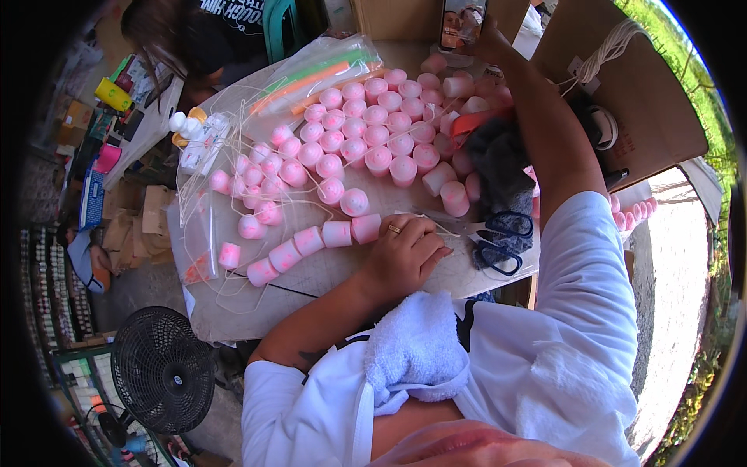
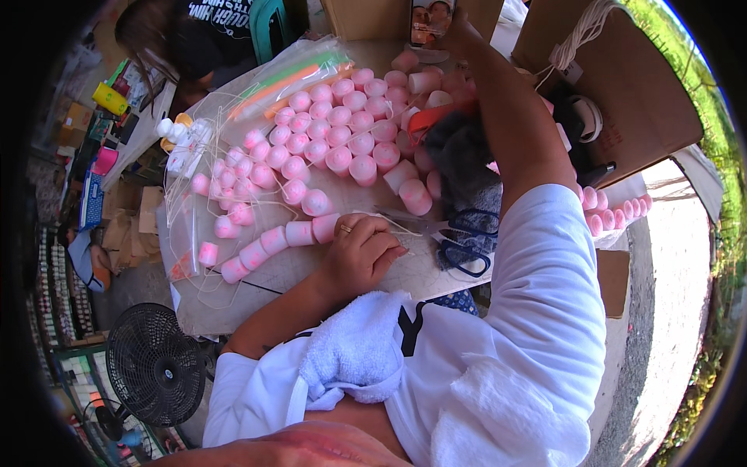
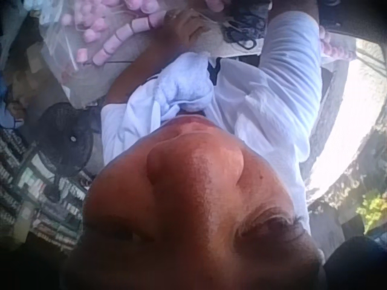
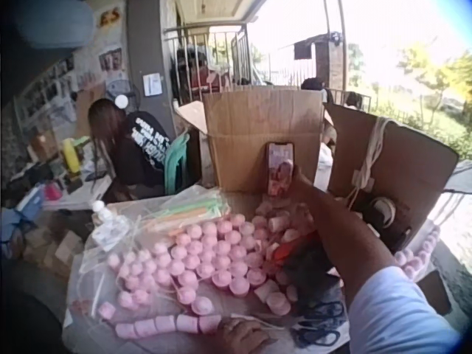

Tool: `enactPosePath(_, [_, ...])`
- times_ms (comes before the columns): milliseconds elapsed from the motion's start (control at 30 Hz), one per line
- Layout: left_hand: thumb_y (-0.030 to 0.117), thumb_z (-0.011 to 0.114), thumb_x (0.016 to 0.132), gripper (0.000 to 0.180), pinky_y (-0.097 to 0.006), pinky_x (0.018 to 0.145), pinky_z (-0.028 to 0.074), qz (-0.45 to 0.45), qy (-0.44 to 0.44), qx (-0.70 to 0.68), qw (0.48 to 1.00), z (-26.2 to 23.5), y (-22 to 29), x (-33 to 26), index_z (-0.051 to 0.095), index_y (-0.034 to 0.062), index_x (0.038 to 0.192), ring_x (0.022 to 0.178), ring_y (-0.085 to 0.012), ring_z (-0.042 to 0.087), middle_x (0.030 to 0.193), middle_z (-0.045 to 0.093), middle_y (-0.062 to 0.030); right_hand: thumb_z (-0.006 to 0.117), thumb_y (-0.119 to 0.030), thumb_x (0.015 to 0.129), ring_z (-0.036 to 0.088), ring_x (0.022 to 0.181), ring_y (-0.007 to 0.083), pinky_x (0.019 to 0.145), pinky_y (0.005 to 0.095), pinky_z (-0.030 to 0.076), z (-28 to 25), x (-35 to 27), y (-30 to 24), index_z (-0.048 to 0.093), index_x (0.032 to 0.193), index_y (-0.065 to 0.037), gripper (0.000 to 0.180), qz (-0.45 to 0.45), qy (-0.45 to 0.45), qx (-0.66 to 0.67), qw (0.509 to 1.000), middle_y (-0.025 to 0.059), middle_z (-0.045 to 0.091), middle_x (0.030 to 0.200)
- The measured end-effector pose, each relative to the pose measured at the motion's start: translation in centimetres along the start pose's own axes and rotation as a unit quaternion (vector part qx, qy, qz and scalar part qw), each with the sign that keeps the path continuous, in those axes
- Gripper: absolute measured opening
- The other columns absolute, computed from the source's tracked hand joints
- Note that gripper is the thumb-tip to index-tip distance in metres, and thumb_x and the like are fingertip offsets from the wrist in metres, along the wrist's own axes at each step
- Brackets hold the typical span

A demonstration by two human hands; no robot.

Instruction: The person threads pink cylindrical candles onto a string, ties knots between them, and uses scissors to trim excess string. The person repeats this process to create a string of candles.

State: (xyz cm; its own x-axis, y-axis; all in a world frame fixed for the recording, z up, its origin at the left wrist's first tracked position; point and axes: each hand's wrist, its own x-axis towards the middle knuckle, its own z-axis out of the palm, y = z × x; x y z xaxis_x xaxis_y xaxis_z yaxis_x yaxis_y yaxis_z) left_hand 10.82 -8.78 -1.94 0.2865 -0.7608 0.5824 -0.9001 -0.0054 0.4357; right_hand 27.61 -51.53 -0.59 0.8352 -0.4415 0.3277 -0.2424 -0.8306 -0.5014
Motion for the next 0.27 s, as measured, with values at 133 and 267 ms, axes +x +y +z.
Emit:
enactPosePath(133, [0.017, 0.069, 0.075, 0.014, -0.038, 0.08, 0.038, -0.003, 0.01, -0.006, 1.0, 0.0, 0.0, 0.1, 0.059, 0.0089, 0.08, 0.086, -0.0249, 0.051, 0.088, 0.053, -0.0068, 0.079, -0.05, 0.062, 0.059, 0.101, 0.0331, 0.083, 0.038, 0.048, 0.6, 1.4, 1.1, 0.028, 0.13, 0.007, 0.102, 0.011, 0.02, -0.067, 0.997, 0.0244, 0.056, 0.112])
enactPosePath(267, [0.017, 0.069, 0.075, 0.013, -0.039, 0.081, 0.038, -0.015, 0.014, -0.018, 1.0, 0.1, -0.1, 0.0, 0.059, 0.0091, 0.081, 0.088, -0.0259, 0.051, 0.089, 0.053, -0.0071, 0.07, -0.055, 0.071, 0.061, 0.098, 0.0317, 0.08, 0.037, 0.05, 0.1, 4.7, 3.2, 0.027, 0.135, 0.001, 0.095, 0.122, -0.034, 0.072, 0.989, 0.0206, 0.057, 0.114])
